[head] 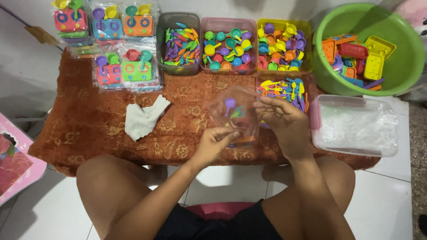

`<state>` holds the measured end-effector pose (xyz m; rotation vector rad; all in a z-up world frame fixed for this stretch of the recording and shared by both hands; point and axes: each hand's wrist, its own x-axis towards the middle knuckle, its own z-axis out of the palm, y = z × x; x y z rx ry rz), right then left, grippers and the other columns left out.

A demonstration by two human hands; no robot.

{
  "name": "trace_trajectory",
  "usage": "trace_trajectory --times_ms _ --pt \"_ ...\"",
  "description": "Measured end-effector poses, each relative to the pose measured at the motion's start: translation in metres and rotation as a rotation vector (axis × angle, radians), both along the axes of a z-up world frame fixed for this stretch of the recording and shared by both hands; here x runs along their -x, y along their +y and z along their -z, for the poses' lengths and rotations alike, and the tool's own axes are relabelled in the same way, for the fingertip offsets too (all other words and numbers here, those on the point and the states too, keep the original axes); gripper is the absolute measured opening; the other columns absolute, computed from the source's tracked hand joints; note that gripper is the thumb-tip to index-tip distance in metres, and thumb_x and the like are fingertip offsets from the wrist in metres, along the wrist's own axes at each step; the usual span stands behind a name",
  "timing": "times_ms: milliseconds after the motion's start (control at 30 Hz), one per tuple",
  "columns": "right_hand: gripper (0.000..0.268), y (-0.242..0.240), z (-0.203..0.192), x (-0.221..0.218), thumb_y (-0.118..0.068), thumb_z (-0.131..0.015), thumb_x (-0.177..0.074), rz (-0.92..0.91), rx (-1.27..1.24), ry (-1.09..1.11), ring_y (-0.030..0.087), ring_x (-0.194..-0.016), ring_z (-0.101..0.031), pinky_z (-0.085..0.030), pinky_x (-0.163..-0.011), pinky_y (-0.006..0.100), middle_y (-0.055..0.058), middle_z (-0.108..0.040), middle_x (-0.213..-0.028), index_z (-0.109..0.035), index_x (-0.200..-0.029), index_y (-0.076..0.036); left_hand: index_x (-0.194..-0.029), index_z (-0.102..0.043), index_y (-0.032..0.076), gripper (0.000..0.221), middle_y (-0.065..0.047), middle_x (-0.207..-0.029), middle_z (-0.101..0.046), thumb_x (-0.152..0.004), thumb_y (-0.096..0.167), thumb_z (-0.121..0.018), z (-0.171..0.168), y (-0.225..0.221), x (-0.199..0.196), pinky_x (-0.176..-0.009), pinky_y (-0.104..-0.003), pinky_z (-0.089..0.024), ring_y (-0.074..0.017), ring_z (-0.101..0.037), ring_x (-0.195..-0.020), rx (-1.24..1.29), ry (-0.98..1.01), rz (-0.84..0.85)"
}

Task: Packing small colorful plastic toy components into individual plastic bags.

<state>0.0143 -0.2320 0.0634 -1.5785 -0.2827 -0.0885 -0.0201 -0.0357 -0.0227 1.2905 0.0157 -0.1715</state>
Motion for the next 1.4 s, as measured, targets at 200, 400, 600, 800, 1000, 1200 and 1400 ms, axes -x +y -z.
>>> trace_trajectory --times_ms 200,400,600,800,1000,1200,1400 --pt "0.074 0.023 -0.016 0.005 -0.020 -0.089 -0.081 0.194 0.483 -0.097 0.034 -0.100 -0.068 -0.060 -0.078 0.043 0.024 -0.063 -0.120 -0.053 -0.143 0.001 -0.108 -0.080 0.010 0.019 0.002 -0.073 -0.072 -0.098 0.022 -0.070 -0.033 0.010 0.002 -0.054 -0.019 -0.050 -0.0007 -0.058 -0.061 0.040 0.052 -0.167" --pt "0.093 0.044 0.027 0.018 -0.042 -0.078 -0.088 -0.145 0.639 -0.530 0.052 -0.138 -0.043 -0.033 -0.117 0.058 0.035 -0.045 -0.148 -0.036 -0.154 0.008 -0.101 -0.078 0.011 0.024 0.001 -0.073 -0.066 -0.104 0.026 -0.060 -0.031 0.010 0.007 -0.058 -0.019 -0.049 -0.0060 -0.055 -0.062 0.077 0.037 -0.175" --pt "0.113 0.059 0.036 0.026 -0.003 -0.072 -0.064 -0.325 0.527 -0.101 0.054 -0.145 -0.030 -0.025 -0.121 0.057 0.036 -0.029 -0.159 -0.017 -0.163 -0.001 -0.105 -0.074 0.007 0.019 -0.008 -0.090 -0.068 -0.095 0.022 -0.072 0.014 0.015 0.013 -0.083 -0.036 -0.054 -0.0145 -0.061 -0.086 -0.259 -0.136 -0.021" --pt "0.084 0.057 0.066 0.015 -0.001 -0.050 -0.080 -0.243 0.346 0.068 0.028 -0.087 -0.071 -0.056 -0.078 0.041 0.019 -0.074 -0.099 -0.037 -0.162 -0.018 -0.096 -0.064 0.002 0.024 -0.014 -0.087 -0.054 -0.080 0.013 -0.077 -0.074 0.025 0.015 -0.091 -0.044 -0.048 -0.0320 -0.058 -0.091 -0.433 -0.320 -0.148" --pt "0.062 0.055 0.108 0.012 0.009 -0.052 -0.081 -0.298 0.044 0.252 0.020 -0.103 -0.070 -0.058 -0.088 0.039 0.017 -0.076 -0.116 -0.060 -0.141 -0.003 -0.161 -0.001 0.005 0.108 -0.026 -0.141 -0.045 -0.080 -0.010 -0.071 -0.039 0.059 -0.021 -0.100 -0.043 -0.055 -0.0360 -0.053 -0.129 0.138 -0.136 -0.139" --pt "0.067 0.068 0.061 0.010 0.011 -0.056 -0.072 -0.357 0.003 0.351 0.021 -0.101 -0.071 -0.058 -0.090 0.039 0.018 -0.077 -0.110 -0.063 -0.138 -0.001 -0.124 -0.058 0.000 0.052 -0.015 -0.096 -0.076 -0.078 -0.003 -0.083 -0.060 0.071 -0.036 -0.065 -0.038 -0.066 -0.0232 -0.076 -0.077 0.286 0.050 -0.253" --pt "0.067 0.072 0.072 -0.008 0.011 -0.048 -0.067 -0.382 -0.408 0.603 0.028 -0.087 -0.076 -0.063 -0.072 0.034 0.027 -0.075 -0.108 -0.061 -0.132 0.005 -0.128 -0.065 0.001 0.058 -0.018 -0.109 -0.075 -0.074 -0.004 -0.085 -0.072 0.074 -0.043 -0.082 -0.035 -0.065 -0.0221 -0.076 -0.094 0.240 -0.114 -0.100"
